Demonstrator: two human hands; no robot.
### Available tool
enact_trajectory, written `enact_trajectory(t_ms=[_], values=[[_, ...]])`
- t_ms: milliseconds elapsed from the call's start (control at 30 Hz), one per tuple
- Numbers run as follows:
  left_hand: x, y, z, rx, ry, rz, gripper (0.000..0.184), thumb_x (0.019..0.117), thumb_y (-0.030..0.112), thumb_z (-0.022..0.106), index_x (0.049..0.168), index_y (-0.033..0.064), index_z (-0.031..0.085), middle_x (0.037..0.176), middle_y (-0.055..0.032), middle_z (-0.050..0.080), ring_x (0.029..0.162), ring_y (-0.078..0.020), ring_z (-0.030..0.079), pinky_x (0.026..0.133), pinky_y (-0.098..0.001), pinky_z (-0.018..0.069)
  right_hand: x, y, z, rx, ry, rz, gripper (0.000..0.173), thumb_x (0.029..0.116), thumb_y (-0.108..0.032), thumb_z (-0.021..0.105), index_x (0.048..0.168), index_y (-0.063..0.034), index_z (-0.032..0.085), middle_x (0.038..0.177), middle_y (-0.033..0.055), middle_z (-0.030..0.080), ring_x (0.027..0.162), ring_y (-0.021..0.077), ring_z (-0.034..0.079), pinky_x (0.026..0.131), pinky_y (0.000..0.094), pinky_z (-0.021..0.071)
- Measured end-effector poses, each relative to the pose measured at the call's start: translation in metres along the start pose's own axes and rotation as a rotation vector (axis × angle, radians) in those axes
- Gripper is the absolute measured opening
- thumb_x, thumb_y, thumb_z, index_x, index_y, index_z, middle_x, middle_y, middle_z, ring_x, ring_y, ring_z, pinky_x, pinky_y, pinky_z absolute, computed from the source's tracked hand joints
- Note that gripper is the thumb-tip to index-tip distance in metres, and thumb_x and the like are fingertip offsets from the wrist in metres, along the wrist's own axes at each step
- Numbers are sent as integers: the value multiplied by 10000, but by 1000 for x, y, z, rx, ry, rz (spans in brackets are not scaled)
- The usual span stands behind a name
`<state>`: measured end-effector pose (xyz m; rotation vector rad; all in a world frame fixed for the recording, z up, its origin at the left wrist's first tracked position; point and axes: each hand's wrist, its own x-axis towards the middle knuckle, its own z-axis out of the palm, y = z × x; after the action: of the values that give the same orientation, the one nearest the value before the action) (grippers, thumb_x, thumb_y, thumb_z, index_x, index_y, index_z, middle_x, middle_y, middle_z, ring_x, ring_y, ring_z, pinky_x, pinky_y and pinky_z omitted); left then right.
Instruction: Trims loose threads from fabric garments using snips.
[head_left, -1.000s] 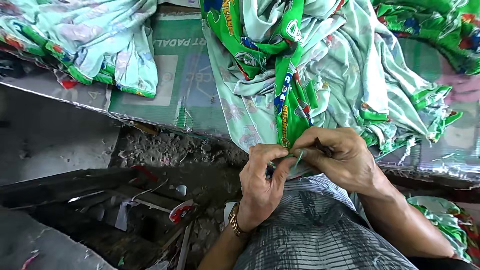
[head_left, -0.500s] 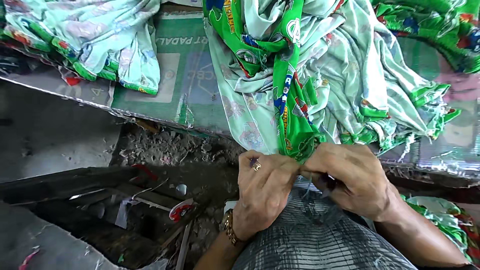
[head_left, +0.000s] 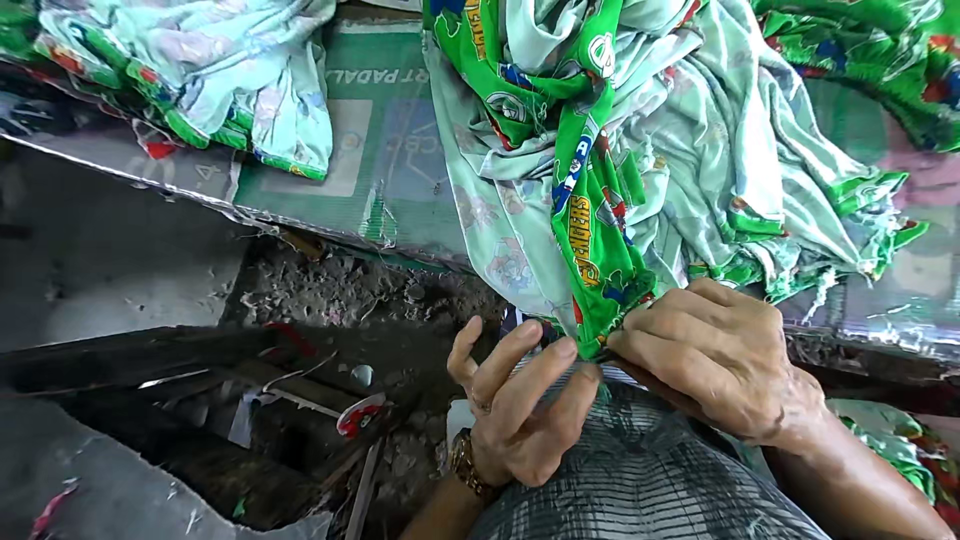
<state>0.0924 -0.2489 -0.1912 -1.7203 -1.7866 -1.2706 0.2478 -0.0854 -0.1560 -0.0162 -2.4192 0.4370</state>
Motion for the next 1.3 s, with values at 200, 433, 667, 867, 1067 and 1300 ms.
enact_trajectory(t_ms=[200,433,667,867,1067,1300], values=[[6,4,0,31,22,85,94,975,227,636,1065,205,617,1397,75,540,1451,-156,362,1236,-530,168,-2,-1,-1,14,50,-39,97,1031,-127,592,1092,-82,652,894,81,714,759,195,629,686,339,454],[9,6,4,8,31,102,92,963,218,687,1042,190,648,1392,83,547,1441,-131,372,1242,-541,147,-4,1,-1,34,63,-59,122,1032,-96,565,1089,-71,670,901,90,721,740,195,623,678,345,453],[7,5,-3,-24,-16,102,61,1000,212,615,1056,195,633,1303,79,591,1398,-122,421,1246,-517,154,-5,2,4,45,-44,-37,145,1052,-122,543,1062,-78,681,860,84,717,684,201,613,605,342,424],[15,-49,-51,436,-126,-180,279,1046,275,564,914,57,678,898,-95,729,910,-224,703,1042,-495,425,-3,1,-9,317,-169,48,233,1042,-279,594,1152,-84,656,901,72,697,788,166,667,659,298,529],[25,-37,-24,-24,-257,-310,300,1079,264,485,1081,95,732,1106,-32,736,1100,-141,653,1001,-374,491,18,6,6,-35,-68,157,143,967,-178,650,1042,-80,722,768,49,597,603,173,562,486,303,413],[50,-33,3,-462,-404,-258,182,971,337,701,1067,184,727,1158,45,693,1159,-109,595,1015,-377,456,16,11,-4,404,73,376,27,948,-119,666,963,-97,661,1065,7,614,852,1,610,677,135,544]])
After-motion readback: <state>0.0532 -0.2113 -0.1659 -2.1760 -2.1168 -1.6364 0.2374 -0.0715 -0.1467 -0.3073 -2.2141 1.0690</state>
